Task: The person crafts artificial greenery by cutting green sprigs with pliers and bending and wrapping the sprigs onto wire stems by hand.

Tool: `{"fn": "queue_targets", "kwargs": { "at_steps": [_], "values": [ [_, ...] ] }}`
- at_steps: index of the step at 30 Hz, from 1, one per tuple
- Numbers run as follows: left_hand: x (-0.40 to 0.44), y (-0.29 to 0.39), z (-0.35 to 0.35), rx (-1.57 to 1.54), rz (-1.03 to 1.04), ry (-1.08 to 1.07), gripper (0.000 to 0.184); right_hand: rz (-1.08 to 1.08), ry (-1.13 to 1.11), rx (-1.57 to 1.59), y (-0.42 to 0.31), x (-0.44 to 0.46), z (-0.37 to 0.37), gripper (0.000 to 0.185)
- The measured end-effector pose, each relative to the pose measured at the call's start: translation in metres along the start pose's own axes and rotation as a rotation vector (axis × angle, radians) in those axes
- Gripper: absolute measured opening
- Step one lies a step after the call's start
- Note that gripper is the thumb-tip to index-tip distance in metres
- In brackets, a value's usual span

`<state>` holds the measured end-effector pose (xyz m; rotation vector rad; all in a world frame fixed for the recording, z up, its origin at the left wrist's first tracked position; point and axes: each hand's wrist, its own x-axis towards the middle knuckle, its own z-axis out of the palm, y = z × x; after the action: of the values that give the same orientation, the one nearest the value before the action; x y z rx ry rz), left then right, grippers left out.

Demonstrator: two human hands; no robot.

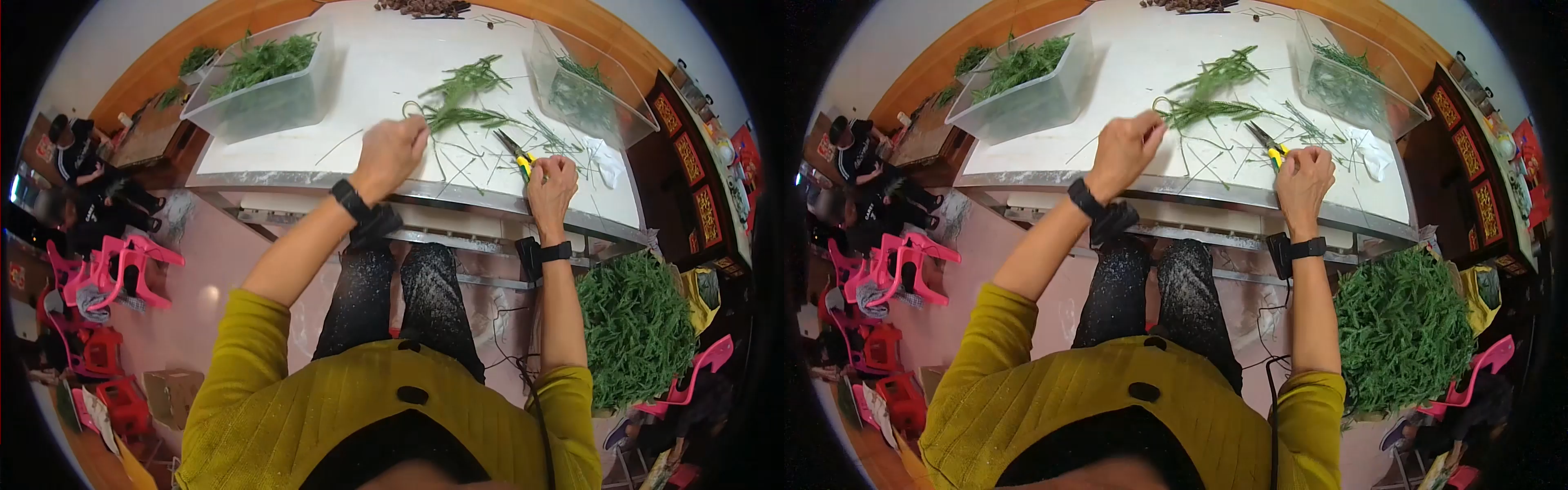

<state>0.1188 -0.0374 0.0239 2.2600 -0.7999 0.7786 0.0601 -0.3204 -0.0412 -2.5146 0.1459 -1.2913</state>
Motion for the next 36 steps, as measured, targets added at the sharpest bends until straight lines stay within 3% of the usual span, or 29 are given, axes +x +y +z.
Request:
{"fn": "queue_targets", "kwargs": {
  "at_steps": [2, 5, 7, 10, 13, 15, 17, 19, 20, 23, 24, 27, 28, 32, 36],
  "values": [
    [-0.026, 0.012, -0.007, -0.023, -0.029, -0.036, 0.009, -0.123, 0.085, -0.105, -0.017, 0.002, -0.009, 0.027],
    [-0.060, 0.019, 0.000, -0.280, -0.160, -0.079, 0.010, -0.235, -0.066, 0.088, -0.064, -0.010, -0.028, 0.037],
    [-0.073, 0.029, 0.002, -0.491, -0.261, -0.129, 0.010, -0.329, -0.165, 0.300, -0.097, -0.023, -0.020, 0.036],
    [-0.071, 0.047, -0.005, -0.681, -0.326, -0.245, 0.013, -0.497, -0.270, 0.364, -0.113, -0.022, -0.007, 0.036],
    [-0.063, 0.039, -0.012, -1.162, -0.613, -0.299, 0.028, -0.470, -0.138, 0.333, -0.107, 0.008, -0.006, 0.035],
    [-0.065, 0.024, -0.013, -1.228, -0.651, -0.287, 0.043, -0.349, 0.152, 0.458, -0.109, 0.042, -0.027, 0.029],
    [-0.072, 0.023, -0.006, -1.292, -0.710, -0.312, 0.055, -0.228, 0.234, 0.539, -0.124, 0.053, -0.049, 0.029],
    [-0.077, 0.032, 0.004, -1.342, -0.775, -0.387, 0.064, -0.445, -0.147, 0.531, -0.121, 0.035, -0.034, 0.026],
    [-0.081, 0.032, 0.008, -1.378, -0.773, -0.451, 0.063, -0.384, -0.124, 0.564, -0.125, 0.021, -0.038, 0.025],
    [-0.087, 0.048, 0.008, -1.644, -0.779, -0.336, 0.063, -0.334, 0.058, 0.582, -0.143, -0.007, -0.088, 0.030],
    [-0.087, 0.048, 0.008, -1.798, -0.757, -0.302, 0.057, -0.376, -0.050, 0.565, -0.143, -0.025, -0.095, 0.030],
    [-0.080, 0.056, -0.007, -1.835, -0.762, -0.155, 0.047, -0.416, -0.168, 0.601, -0.142, -0.064, -0.099, 0.033],
    [-0.083, 0.051, -0.004, -1.808, -0.749, -0.169, 0.035, -0.404, -0.165, 0.601, -0.140, -0.076, -0.102, 0.033],
    [-0.086, 0.046, 0.005, -1.704, -0.811, -0.018, 0.024, -0.396, -0.211, 0.599, -0.138, -0.101, -0.102, 0.035],
    [-0.087, 0.040, 0.009, -1.419, -0.744, 0.053, 0.021, -0.403, -0.198, 0.592, -0.142, -0.091, -0.103, 0.032]
  ]
}}
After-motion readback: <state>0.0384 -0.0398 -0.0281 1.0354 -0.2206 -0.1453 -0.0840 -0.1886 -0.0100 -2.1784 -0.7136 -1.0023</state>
